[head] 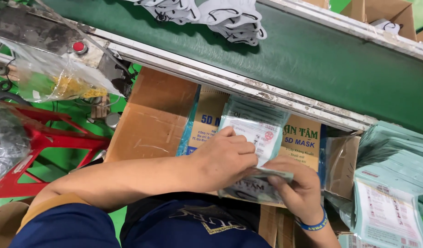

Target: The person is counting and packaging face masks at a manufacturing facility.

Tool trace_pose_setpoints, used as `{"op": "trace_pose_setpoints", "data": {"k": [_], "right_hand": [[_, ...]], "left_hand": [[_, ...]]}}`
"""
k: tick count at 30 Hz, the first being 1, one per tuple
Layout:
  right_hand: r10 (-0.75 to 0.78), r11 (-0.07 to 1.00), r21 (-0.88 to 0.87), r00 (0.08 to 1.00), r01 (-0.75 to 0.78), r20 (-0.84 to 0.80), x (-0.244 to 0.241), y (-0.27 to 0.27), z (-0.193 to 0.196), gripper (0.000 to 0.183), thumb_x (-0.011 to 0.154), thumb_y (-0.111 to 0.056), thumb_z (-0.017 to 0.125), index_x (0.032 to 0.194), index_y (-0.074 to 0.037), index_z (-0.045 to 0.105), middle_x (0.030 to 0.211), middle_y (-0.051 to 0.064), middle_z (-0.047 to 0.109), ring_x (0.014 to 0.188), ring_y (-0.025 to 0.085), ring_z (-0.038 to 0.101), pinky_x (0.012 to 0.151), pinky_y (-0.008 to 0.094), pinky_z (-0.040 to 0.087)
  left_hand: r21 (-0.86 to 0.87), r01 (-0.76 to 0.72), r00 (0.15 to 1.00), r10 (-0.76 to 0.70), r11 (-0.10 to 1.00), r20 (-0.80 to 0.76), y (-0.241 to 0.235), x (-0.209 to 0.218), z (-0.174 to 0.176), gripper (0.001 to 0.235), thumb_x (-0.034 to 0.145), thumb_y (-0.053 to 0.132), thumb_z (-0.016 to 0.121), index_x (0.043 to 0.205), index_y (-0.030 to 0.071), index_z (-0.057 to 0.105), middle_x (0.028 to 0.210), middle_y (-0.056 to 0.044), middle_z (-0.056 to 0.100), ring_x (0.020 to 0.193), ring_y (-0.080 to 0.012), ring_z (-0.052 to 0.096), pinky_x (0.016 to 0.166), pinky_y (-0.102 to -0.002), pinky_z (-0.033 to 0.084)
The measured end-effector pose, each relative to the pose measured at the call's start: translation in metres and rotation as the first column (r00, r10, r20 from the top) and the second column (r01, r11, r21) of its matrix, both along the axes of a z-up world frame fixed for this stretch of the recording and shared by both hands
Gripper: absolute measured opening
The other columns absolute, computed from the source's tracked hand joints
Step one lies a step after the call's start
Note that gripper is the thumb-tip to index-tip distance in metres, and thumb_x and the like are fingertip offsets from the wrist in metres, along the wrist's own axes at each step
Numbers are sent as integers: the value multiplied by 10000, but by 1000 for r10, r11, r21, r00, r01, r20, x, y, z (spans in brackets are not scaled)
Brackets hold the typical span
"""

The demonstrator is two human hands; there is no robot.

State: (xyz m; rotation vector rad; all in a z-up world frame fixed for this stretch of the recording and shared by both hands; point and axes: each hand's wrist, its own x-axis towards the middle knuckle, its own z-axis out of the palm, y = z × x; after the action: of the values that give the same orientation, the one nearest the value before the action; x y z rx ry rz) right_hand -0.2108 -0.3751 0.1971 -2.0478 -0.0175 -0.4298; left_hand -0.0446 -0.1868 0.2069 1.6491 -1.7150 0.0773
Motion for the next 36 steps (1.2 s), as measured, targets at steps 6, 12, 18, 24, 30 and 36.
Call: {"op": "trace_pose_setpoints", "data": {"k": [6,12,18,24,30,36], "right_hand": [[-60,997,-44,998,59,-7,-3,-27,-24,135,932,35,630,1013,-3,730,932,82,754,808,154,697,701,239,526],[-825,546,-274,565,792,-13,-18,-190,-12,483,1133,-359,586,868,42,531,796,224,507,713,277,485,606,435,334],[-733,579,-186,606,794,309,-39,-212,-16,222,1130,-117,553,1267,51,506,1229,165,530,1093,222,529,977,356,443],[-643,665,-291,725,688,247,45,-89,-24,364,982,-43,732,1334,-76,643,1388,87,579,1287,222,570,1000,313,559],[-293,956,50,915,291,278,132,-19,-46,660,880,-183,772,1391,73,443,1406,172,493,1274,215,509,1003,337,461],[-192,949,264,980,170,60,115,16,-96,309,919,-144,691,1191,3,692,1123,96,748,999,118,678,867,282,549]], "left_hand": [[451,126,973,-21,883,-229,-28,28,-29,190,989,321,658,1087,160,644,819,-108,689,803,-332,682,706,-471,518],[54,-155,969,162,987,-189,-97,184,-56,259,743,251,695,982,156,712,989,-83,742,956,-327,701,799,-450,546],[188,-498,758,320,846,568,-138,305,-75,1030,523,228,880,1446,43,463,1195,-211,623,1113,-423,605,882,-541,499],[122,-512,789,409,850,459,-210,357,-163,98,947,84,694,1042,59,708,1108,-194,702,1076,-403,676,893,-493,562],[144,-502,854,515,853,-76,-172,201,-72,192,768,120,670,923,9,687,946,-283,709,939,-482,679,803,-537,548],[437,-131,887,302,890,-349,4,91,18,858,876,503,789,1447,-25,426,1153,-292,674,1066,-411,700,926,-442,550]]}}
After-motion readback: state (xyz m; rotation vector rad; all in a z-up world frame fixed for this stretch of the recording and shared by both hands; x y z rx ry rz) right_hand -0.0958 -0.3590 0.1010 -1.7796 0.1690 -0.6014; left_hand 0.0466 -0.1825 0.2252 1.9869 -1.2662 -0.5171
